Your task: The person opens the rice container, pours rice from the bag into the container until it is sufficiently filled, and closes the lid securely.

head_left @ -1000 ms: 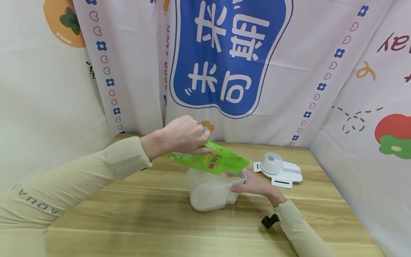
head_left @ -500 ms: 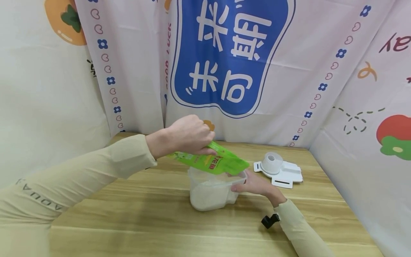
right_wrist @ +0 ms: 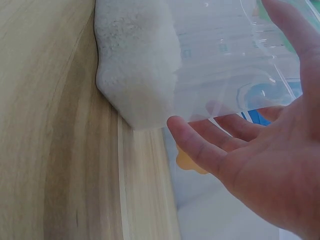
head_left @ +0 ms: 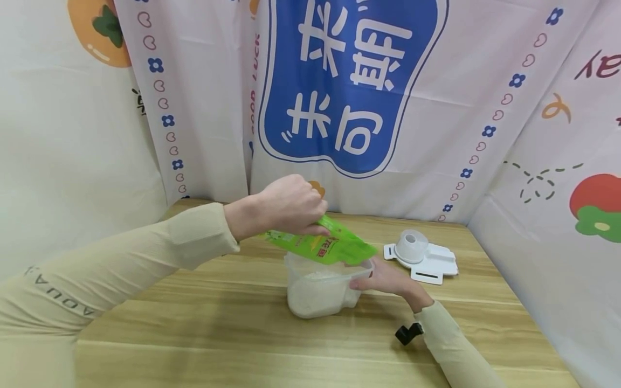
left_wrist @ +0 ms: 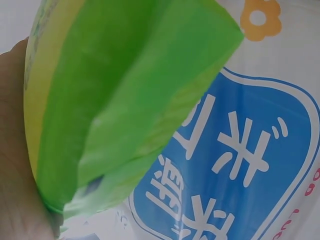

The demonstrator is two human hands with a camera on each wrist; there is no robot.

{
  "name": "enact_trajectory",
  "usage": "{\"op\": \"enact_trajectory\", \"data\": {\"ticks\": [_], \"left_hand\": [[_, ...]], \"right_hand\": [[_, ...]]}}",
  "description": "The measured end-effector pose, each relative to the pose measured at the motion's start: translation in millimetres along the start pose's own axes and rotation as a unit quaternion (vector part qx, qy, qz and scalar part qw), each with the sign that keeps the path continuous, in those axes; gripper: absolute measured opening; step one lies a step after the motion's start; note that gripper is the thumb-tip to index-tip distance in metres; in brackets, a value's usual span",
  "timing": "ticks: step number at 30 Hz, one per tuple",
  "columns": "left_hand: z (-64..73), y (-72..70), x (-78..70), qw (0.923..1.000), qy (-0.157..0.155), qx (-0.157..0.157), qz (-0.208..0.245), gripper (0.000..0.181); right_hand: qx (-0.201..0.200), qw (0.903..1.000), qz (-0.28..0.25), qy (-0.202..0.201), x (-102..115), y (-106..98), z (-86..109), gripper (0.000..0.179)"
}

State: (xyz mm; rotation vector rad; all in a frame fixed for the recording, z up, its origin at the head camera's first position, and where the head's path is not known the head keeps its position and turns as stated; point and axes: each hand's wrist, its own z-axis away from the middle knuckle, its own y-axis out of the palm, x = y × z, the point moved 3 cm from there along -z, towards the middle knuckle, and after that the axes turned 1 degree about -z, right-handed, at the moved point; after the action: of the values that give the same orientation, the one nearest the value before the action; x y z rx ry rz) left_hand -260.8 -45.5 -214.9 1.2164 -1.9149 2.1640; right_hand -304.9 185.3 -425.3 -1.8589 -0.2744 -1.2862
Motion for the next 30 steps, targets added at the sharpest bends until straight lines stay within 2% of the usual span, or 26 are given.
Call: {"op": "enact_trajectory", "data": {"ticks": [8, 13, 17, 23, 30], "left_hand": [[-4.0, -2.4, -4.9, 0.9999, 0.016, 0.003, -0.002, 0.053], [-5.4, -7.0, -6.8, 0.9993, 0.024, 0.012, -0.024, 0.055], [-6.3, -13.0, -5.9, 0.9986, 0.023, 0.021, -0.043, 0.057], [-7.2, -22.2, -5.2, 0.9982, 0.025, 0.030, -0.046, 0.058], [-5.0, -23.9, -4.2, 0.9985, 0.021, 0.030, -0.040, 0.058]], "right_hand": [[0.004, 0.9998, -0.009, 0.019, 0, 0, 2.7, 0.077], [0.008, 0.9995, -0.015, 0.026, 1, 1, 3.8, 0.075], [0.010, 0.9994, -0.023, 0.023, 1, 0, 3.6, 0.077], [0.011, 0.9998, -0.014, 0.008, -1, -1, 1.7, 0.080], [0.007, 0.9999, -0.005, 0.011, 0, -1, 0.6, 0.084]]}}
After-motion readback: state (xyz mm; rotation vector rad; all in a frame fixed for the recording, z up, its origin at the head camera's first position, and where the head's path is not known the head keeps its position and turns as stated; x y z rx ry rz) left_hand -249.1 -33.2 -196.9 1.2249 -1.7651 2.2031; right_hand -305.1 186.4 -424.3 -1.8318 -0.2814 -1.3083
